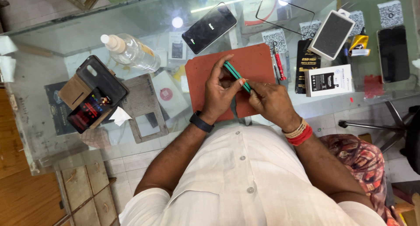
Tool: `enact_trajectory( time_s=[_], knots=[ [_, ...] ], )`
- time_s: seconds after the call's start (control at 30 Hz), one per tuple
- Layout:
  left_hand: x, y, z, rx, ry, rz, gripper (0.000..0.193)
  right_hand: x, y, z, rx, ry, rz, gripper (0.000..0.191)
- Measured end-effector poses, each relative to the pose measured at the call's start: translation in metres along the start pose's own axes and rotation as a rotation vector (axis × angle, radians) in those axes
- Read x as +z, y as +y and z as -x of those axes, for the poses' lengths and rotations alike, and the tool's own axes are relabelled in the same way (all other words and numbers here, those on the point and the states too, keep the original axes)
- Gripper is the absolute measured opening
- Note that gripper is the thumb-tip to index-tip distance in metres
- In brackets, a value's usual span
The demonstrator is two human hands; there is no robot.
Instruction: The person disassembles a white smartphone, removes the back cover, and uses a screwdriver to unscrew internal components. They then handle a green phone, remove its back cover, and continue working on the internal parts with a screwdriver.
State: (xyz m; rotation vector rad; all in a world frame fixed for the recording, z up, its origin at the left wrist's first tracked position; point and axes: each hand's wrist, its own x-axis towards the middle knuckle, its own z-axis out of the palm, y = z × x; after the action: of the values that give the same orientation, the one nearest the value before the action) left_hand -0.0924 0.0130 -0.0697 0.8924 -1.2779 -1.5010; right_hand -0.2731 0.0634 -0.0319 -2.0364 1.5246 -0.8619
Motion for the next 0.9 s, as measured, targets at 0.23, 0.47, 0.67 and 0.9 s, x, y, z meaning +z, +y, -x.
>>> enact_trajectory(
  time_s=[0.23,0.47,0.67,0.9],
  knots=[
    [0.002,0.006,0.007,-0.077,-0.077,-0.006,0.091,-0.002,-0.004,0.003,-0.046,-0.018,0.039,0.036],
    [0.002,0.001,0.007,-0.102,-0.070,-0.015,0.097,0.005,-0.011,0.001,-0.056,-0.001,0.120,0.038],
    [0.000,-0.007,0.010,-0.081,-0.070,0.068,0.096,0.006,-0.015,-0.001,-0.073,-0.011,0.139,0.038],
    [0.000,-0.009,0.009,-0.007,0.035,0.177,0.087,0.003,-0.013,-0.003,-0.059,0.051,-0.084,0.031]
  ],
)
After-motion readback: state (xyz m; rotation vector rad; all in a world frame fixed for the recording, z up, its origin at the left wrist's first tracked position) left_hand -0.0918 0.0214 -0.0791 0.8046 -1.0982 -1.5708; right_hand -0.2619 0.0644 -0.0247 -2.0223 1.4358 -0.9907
